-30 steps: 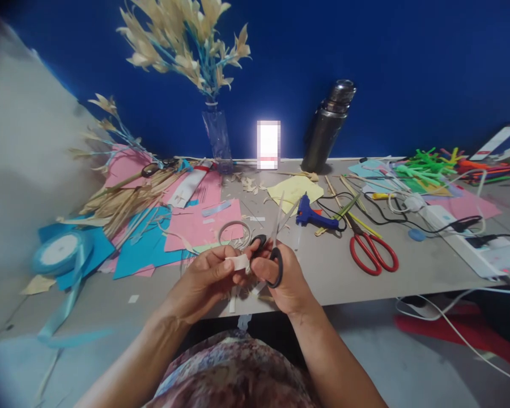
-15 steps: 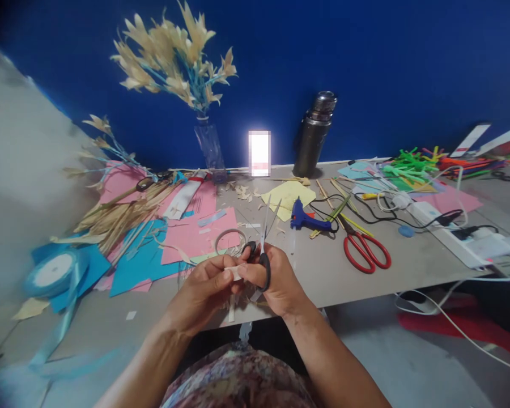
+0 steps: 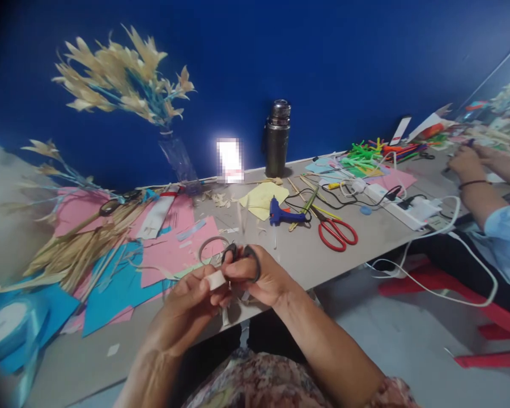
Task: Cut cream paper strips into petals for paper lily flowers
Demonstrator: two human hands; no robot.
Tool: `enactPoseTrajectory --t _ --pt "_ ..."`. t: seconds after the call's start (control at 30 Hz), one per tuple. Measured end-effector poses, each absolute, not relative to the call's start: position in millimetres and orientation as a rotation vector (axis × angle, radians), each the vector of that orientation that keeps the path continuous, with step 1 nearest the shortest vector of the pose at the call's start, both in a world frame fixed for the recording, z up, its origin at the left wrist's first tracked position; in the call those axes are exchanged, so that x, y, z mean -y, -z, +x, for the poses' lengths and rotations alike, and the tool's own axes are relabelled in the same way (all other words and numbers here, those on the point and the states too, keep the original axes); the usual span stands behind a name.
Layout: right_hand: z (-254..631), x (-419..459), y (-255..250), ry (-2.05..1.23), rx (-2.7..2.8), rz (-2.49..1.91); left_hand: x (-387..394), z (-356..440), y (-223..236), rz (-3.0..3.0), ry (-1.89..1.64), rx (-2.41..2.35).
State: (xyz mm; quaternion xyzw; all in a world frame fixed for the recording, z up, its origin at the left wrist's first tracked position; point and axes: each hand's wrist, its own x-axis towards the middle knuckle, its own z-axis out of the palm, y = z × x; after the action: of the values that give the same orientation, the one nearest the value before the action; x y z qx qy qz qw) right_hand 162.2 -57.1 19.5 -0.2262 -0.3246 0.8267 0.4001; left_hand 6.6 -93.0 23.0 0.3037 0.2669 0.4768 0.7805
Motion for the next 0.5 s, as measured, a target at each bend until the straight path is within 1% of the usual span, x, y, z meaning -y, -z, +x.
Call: enactPoseTrajectory --t 0.07,0.2,0.27,0.33,0.43,0.5 --pt "163.9 58.4 -19.8 -2.092 0.762 -0.551 94.1 4.6 -21.9 0.632 -1.043 -0.562" --pt "158.7 66.8 -17.7 -1.866 0.932 -0.653 94.9 5.2 -20.2 0.618 -1.075 -0.616" --pt "155.3 69.8 -16.0 -1.842 0.99 -0.714 96.2 5.9 -20.1 0.641 -1.086 -0.628" --pt "154.0 69.9 -13.8 -1.892 0.961 -0.693 98.6 5.2 -20.2 0.656 -1.087 -0.6" --pt "155.5 67.9 -9.3 -2.054 0.789 -0.526 102.7 1.7 -19.3 0.588 -1.098 -0.51" --pt "155.3 68.5 -6.4 -2.088 0.737 -0.497 104.5 -0.7 -17.2 0.539 -1.11 -0.484"
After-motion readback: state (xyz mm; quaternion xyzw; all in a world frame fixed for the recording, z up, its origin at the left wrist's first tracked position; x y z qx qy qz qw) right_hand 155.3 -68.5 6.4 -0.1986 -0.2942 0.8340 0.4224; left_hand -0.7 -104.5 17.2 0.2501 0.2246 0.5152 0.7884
